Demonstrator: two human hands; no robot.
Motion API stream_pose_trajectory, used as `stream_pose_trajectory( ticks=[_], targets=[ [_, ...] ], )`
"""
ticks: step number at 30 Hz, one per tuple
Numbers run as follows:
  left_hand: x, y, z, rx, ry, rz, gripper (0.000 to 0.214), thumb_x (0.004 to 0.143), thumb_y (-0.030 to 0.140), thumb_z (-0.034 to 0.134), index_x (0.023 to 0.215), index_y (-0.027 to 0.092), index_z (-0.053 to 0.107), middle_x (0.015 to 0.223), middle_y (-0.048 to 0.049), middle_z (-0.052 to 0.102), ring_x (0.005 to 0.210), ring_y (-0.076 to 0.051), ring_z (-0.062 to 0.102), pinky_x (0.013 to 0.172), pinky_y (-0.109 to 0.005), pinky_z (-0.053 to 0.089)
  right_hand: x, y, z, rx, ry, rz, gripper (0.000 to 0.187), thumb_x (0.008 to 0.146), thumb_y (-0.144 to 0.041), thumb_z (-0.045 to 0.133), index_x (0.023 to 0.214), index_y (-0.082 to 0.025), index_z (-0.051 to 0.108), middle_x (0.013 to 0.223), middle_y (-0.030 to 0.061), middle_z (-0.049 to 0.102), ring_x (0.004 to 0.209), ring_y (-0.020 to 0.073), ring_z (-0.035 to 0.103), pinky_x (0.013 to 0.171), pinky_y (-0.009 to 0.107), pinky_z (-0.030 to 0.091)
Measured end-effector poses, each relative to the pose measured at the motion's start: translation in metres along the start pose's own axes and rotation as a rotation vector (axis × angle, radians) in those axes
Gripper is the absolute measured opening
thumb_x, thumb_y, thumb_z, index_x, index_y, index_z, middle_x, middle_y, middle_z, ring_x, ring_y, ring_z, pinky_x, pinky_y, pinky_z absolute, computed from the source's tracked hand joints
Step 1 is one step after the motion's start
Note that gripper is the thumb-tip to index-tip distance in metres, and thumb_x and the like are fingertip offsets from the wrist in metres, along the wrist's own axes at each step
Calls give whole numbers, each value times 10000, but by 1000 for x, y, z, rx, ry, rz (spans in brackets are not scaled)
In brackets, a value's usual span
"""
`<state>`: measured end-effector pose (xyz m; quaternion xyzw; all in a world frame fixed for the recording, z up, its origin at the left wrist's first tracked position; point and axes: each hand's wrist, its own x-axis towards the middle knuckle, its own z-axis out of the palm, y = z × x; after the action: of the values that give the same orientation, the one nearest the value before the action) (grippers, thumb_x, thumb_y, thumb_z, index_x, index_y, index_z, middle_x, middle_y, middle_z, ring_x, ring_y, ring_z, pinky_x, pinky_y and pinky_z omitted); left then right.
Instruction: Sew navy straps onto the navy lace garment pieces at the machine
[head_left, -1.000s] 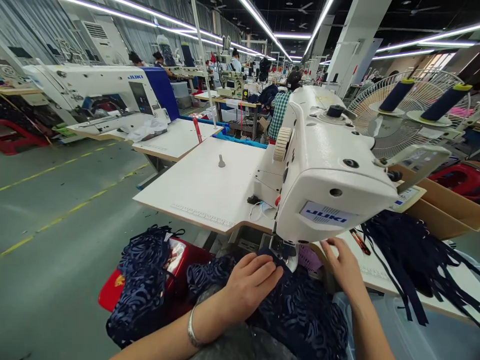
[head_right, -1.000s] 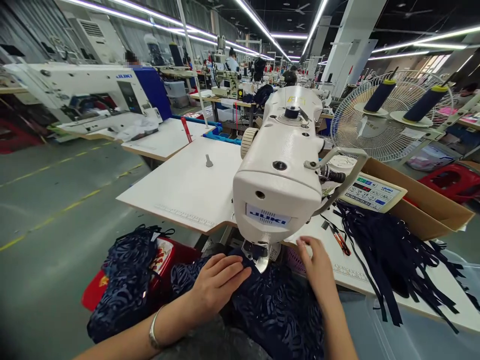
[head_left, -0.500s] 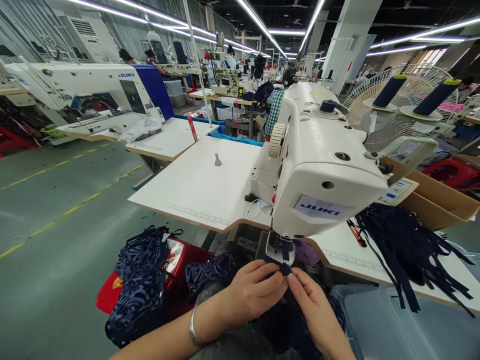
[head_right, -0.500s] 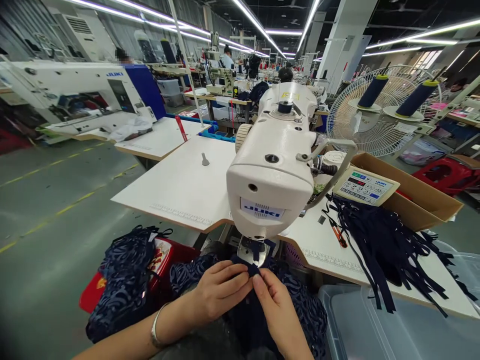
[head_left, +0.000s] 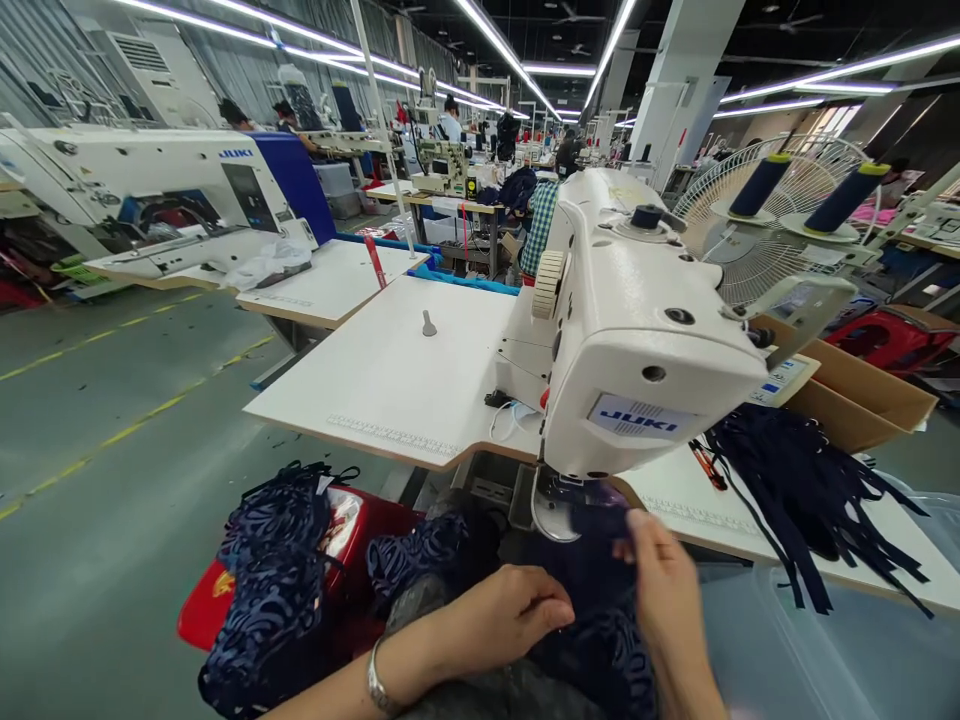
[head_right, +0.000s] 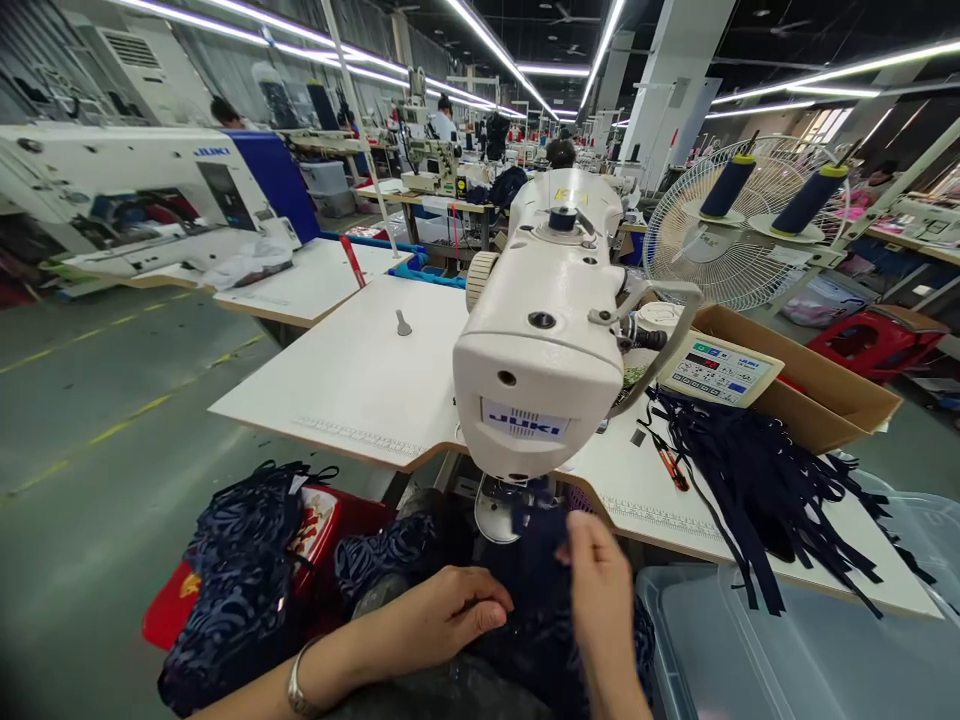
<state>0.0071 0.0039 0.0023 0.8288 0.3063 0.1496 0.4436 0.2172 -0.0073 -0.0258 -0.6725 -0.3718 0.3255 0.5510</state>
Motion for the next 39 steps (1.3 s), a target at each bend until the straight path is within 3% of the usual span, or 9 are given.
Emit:
stream_pose_trajectory(
  ticks=[2,4,7,11,18,27,30,34,39],
  targets=[
    [-1,-3,-1,-50,5,-47,293,953,321,440,1024,185,690,893,-34,712,757,-136,661,666,-203,498,12,-3,-18,127,257,-21,357,868,-484,488,630,-221,456,512,-53,475,501,138,452,537,244,400],
    [-1,-6,-2,-150,-2,-89,323,946,373,444,1052,186,685,920,-45,711,775,-147,656,673,-219,499,12,-6,-29,123,305,-39,347,875,-469,473,630,-224,459,490,-62,439,474,130,430,506,231,395],
    [4,-7,2,-404,28,-86,449,895,486,503,1185,164,623,1058,-90,689,904,-189,648,763,-273,510,-11,-8,-23,-146,13,-59,350,820,-506,558,655,-198,591,556,-11,561,538,161,524,524,237,441],
    [13,-5,9,-864,67,-57,488,835,510,595,1155,143,633,1046,-86,689,958,-216,628,865,-335,478,-49,-3,3,-201,-303,-177,313,845,-476,546,805,-197,682,760,33,672,713,202,631,641,229,502],
    [13,2,13,-1146,239,-261,302,729,380,751,862,110,729,775,-47,698,722,-169,616,741,-300,475,-59,6,6,-247,-394,-141,359,878,-501,502,730,-195,618,714,17,616,628,158,568,550,196,454],
    [12,10,10,-1156,140,-242,326,765,400,708,952,133,710,834,-50,669,790,-171,591,787,-298,443,-55,12,6,148,-349,194,401,826,-587,549,768,-194,605,673,16,577,608,168,518,557,248,455],
    [14,16,8,-1082,116,-220,309,752,414,711,870,129,689,786,-22,631,730,-138,543,747,-259,421,-56,9,13,222,-260,142,350,770,-533,659,728,-202,554,610,-35,498,543,121,447,505,205,406],
    [17,21,5,-894,5,-177,341,835,436,588,726,118,640,697,-18,581,652,-130,501,667,-248,407,-62,4,16,166,-200,68,344,862,-498,569,698,-210,478,534,-71,397,446,94,390,429,187,347],
    [19,17,5,-481,85,-122,257,835,343,559,660,158,524,639,37,455,609,-107,391,580,-225,335,-59,-2,17,-94,-128,-319,286,935,-381,469,712,-208,513,658,-12,525,581,130,518,537,206,420]
  ],
)
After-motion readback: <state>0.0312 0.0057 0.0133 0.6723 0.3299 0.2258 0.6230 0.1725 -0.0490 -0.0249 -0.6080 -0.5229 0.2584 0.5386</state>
